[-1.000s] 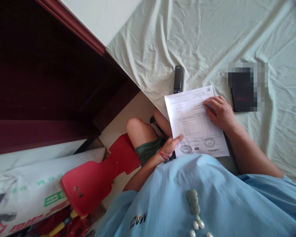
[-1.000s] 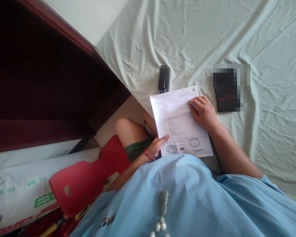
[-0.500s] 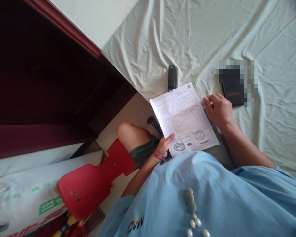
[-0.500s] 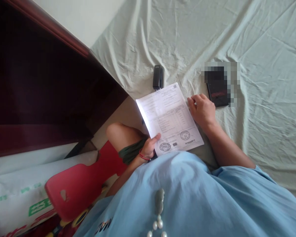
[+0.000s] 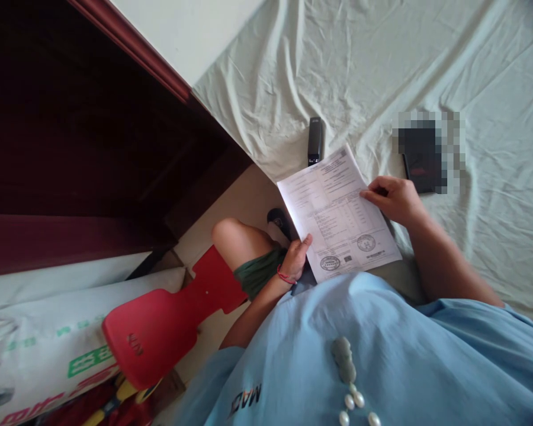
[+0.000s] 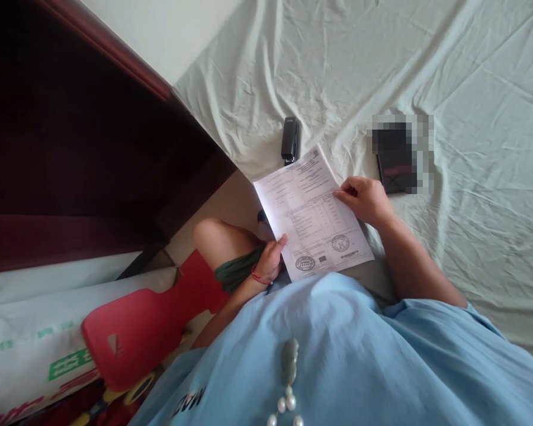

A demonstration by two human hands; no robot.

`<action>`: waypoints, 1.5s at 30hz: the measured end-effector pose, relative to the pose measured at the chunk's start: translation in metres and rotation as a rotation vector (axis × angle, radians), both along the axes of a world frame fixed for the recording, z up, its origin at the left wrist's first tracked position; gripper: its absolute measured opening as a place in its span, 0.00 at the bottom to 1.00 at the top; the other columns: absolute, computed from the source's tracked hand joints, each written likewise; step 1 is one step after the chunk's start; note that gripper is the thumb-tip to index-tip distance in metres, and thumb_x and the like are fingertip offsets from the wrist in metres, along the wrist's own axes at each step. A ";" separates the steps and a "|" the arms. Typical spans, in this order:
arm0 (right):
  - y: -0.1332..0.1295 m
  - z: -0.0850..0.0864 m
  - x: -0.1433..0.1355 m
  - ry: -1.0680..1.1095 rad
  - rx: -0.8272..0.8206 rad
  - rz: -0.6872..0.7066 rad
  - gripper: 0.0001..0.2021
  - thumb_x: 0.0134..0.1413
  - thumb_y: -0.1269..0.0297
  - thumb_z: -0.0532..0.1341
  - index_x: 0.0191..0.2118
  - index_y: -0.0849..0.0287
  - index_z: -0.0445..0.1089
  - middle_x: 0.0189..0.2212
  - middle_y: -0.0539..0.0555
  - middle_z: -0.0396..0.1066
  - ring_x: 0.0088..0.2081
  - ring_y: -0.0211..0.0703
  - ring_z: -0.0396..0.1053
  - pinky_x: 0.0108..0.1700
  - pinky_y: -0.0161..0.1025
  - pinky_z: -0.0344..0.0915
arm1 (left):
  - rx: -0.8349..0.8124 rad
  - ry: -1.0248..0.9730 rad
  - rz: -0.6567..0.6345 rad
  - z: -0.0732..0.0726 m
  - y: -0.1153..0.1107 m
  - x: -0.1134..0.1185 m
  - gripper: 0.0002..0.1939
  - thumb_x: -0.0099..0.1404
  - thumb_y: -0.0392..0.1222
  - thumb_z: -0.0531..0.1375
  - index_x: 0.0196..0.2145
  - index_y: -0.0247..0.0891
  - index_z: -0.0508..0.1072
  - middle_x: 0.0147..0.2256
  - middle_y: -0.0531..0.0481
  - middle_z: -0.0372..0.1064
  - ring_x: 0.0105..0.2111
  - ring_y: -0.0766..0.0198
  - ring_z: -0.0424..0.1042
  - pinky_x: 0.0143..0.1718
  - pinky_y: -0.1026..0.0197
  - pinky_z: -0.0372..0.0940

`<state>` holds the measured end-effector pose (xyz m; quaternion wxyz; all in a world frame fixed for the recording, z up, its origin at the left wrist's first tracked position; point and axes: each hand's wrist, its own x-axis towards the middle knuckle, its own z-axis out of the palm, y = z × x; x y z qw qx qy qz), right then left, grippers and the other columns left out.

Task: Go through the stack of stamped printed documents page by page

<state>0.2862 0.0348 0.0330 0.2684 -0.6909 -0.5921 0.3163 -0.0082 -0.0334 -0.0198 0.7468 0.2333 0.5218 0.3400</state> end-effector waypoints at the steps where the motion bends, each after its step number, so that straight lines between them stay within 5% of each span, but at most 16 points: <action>1: -0.001 0.003 0.001 0.095 -0.022 0.009 0.20 0.56 0.40 0.68 0.28 0.52 0.73 0.21 0.49 0.68 0.24 0.41 0.62 0.27 0.42 0.57 | 0.036 0.031 0.000 0.000 0.002 -0.004 0.31 0.57 0.65 0.74 0.43 0.32 0.84 0.46 0.39 0.84 0.54 0.46 0.79 0.64 0.46 0.68; 5: -0.003 0.012 -0.001 0.394 -0.047 0.010 0.23 0.48 0.38 0.73 0.27 0.53 0.71 0.20 0.48 0.66 0.23 0.39 0.60 0.25 0.40 0.56 | 0.104 0.120 -0.032 0.006 0.006 -0.018 0.29 0.57 0.68 0.72 0.32 0.34 0.81 0.27 0.48 0.78 0.33 0.58 0.79 0.41 0.56 0.73; 10: -0.002 0.009 -0.004 0.451 0.005 -0.050 0.26 0.45 0.34 0.73 0.26 0.52 0.69 0.22 0.49 0.67 0.23 0.41 0.62 0.25 0.41 0.59 | 0.096 0.181 -0.038 0.015 0.012 -0.020 0.34 0.50 0.72 0.73 0.24 0.35 0.74 0.17 0.57 0.61 0.17 0.73 0.56 0.18 0.65 0.53; 15: -0.002 0.001 0.000 0.248 0.028 -0.113 0.23 0.51 0.36 0.71 0.26 0.51 0.71 0.21 0.49 0.66 0.24 0.41 0.59 0.25 0.41 0.55 | 0.036 0.164 -0.075 0.016 0.020 -0.013 0.34 0.46 0.70 0.76 0.32 0.35 0.77 0.22 0.57 0.64 0.18 0.75 0.55 0.19 0.67 0.51; 25: 0.000 0.003 0.001 0.098 0.073 -0.193 0.17 0.55 0.45 0.69 0.26 0.51 0.70 0.23 0.51 0.69 0.26 0.44 0.63 0.29 0.44 0.58 | 0.113 0.187 -0.294 0.008 0.027 -0.016 0.37 0.52 0.76 0.70 0.23 0.36 0.68 0.15 0.55 0.60 0.13 0.75 0.55 0.15 0.68 0.44; 32: -0.004 0.001 0.001 -0.076 0.167 -0.098 0.16 0.62 0.48 0.64 0.28 0.51 0.73 0.26 0.54 0.73 0.28 0.48 0.68 0.33 0.48 0.63 | 0.104 0.147 -0.244 0.011 0.025 -0.010 0.35 0.53 0.73 0.71 0.24 0.35 0.70 0.16 0.54 0.64 0.13 0.74 0.57 0.15 0.67 0.44; 38: -0.006 0.000 -0.005 -0.222 0.272 -0.139 0.11 0.64 0.53 0.62 0.43 0.51 0.78 0.31 0.52 0.77 0.29 0.46 0.70 0.36 0.45 0.66 | 0.122 0.153 -0.225 0.013 0.024 -0.006 0.35 0.54 0.74 0.70 0.24 0.36 0.69 0.15 0.55 0.62 0.12 0.74 0.57 0.14 0.67 0.44; 45: -0.009 0.014 -0.012 -0.398 0.334 -0.116 0.11 0.68 0.57 0.60 0.34 0.53 0.73 0.36 0.56 0.77 0.35 0.47 0.72 0.37 0.44 0.64 | 0.132 0.139 -0.215 0.015 0.026 0.003 0.36 0.52 0.75 0.70 0.23 0.37 0.67 0.14 0.56 0.60 0.12 0.73 0.55 0.15 0.66 0.44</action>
